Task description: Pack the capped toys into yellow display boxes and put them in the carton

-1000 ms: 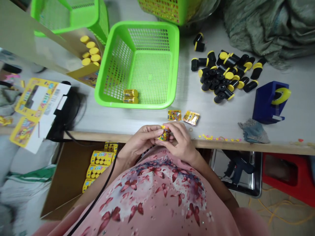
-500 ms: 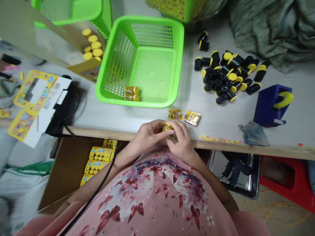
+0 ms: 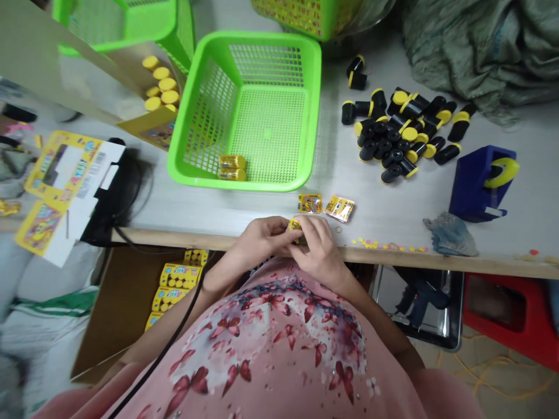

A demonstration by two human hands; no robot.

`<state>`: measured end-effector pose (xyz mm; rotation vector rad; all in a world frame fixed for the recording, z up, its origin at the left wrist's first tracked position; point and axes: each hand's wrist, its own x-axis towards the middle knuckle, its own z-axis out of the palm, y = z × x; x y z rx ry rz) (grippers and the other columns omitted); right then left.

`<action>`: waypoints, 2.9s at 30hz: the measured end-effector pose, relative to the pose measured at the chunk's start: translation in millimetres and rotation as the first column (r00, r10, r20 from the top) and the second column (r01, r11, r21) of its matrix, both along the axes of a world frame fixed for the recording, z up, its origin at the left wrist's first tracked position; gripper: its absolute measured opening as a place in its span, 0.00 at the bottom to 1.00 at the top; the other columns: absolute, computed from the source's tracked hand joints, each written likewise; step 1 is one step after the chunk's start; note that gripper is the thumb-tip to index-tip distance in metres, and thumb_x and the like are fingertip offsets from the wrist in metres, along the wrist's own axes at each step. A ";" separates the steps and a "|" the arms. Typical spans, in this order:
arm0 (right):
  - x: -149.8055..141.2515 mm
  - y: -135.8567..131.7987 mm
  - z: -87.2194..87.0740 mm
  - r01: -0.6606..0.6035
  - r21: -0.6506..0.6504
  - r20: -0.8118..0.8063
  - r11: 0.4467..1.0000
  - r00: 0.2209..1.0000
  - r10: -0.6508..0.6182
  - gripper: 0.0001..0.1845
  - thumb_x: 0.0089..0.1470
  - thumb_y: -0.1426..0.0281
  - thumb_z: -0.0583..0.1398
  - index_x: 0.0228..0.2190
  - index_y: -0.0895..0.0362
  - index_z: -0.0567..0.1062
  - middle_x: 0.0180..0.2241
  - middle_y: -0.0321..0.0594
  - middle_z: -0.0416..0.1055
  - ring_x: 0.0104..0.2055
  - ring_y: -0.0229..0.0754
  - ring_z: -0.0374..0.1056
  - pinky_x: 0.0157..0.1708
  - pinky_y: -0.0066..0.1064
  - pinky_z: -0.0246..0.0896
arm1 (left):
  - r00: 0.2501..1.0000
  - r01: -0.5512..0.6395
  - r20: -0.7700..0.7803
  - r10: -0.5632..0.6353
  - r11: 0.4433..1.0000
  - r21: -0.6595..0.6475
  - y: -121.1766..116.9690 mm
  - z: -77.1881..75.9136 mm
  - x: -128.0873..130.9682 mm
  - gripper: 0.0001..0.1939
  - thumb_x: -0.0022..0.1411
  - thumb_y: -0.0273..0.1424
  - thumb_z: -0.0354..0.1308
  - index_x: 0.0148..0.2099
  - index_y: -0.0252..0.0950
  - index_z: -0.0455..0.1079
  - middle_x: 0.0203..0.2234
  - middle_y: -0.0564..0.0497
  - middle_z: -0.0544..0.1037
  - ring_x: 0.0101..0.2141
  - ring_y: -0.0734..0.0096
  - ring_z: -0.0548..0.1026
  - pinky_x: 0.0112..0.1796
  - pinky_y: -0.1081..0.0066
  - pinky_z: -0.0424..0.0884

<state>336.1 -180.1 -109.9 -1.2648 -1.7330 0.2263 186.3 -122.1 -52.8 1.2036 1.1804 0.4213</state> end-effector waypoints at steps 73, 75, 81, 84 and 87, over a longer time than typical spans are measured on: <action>12.2 5.2 13.1 -0.081 -0.236 -0.540 0.968 0.840 -0.061 0.04 0.62 0.68 0.63 0.33 0.51 0.79 0.35 0.36 0.81 0.39 0.41 0.78 0.42 0.36 0.77 | 0.783 -0.043 0.555 0.282 0.914 -0.403 -14.8 -19.0 -9.0 0.22 0.56 0.34 0.73 0.52 0.34 0.79 0.38 0.45 0.85 0.33 0.62 0.84 0.40 0.64 0.82; 11.8 4.1 15.2 -0.062 -0.237 -0.512 0.969 0.856 -0.070 0.05 0.62 0.69 0.62 0.32 0.51 0.78 0.34 0.36 0.80 0.37 0.40 0.77 0.40 0.36 0.76 | 0.774 -0.032 0.565 0.287 0.908 -0.417 -14.1 -18.4 -10.0 0.21 0.55 0.33 0.73 0.51 0.34 0.80 0.37 0.46 0.85 0.32 0.62 0.84 0.38 0.64 0.82; 12.5 2.3 14.9 -0.060 -0.229 -0.425 0.972 0.904 -0.044 0.07 0.65 0.70 0.58 0.34 0.52 0.74 0.34 0.36 0.77 0.36 0.40 0.75 0.41 0.35 0.74 | 0.762 0.012 0.583 0.281 0.895 -0.446 -13.0 -17.8 -9.7 0.19 0.54 0.30 0.73 0.49 0.34 0.80 0.36 0.46 0.85 0.32 0.60 0.84 0.40 0.61 0.83; 10.7 1.9 13.5 -0.094 -0.167 -0.439 0.981 0.898 0.012 0.03 0.66 0.69 0.58 0.40 0.51 0.72 0.39 0.38 0.76 0.42 0.41 0.75 0.44 0.38 0.75 | 0.747 -0.017 0.592 0.303 0.899 -0.438 -12.3 -19.0 -8.6 0.19 0.54 0.29 0.73 0.49 0.35 0.79 0.39 0.47 0.84 0.36 0.59 0.85 0.41 0.60 0.83; 7.0 1.6 12.8 -0.162 -0.076 -0.302 0.984 0.944 0.132 0.22 0.60 0.64 0.66 0.54 0.49 0.69 0.52 0.45 0.74 0.56 0.50 0.71 0.55 0.48 0.72 | 0.731 -0.065 0.590 0.344 0.895 -0.441 -10.4 -20.4 -7.0 0.20 0.52 0.30 0.74 0.48 0.34 0.79 0.38 0.46 0.84 0.39 0.57 0.84 0.43 0.59 0.83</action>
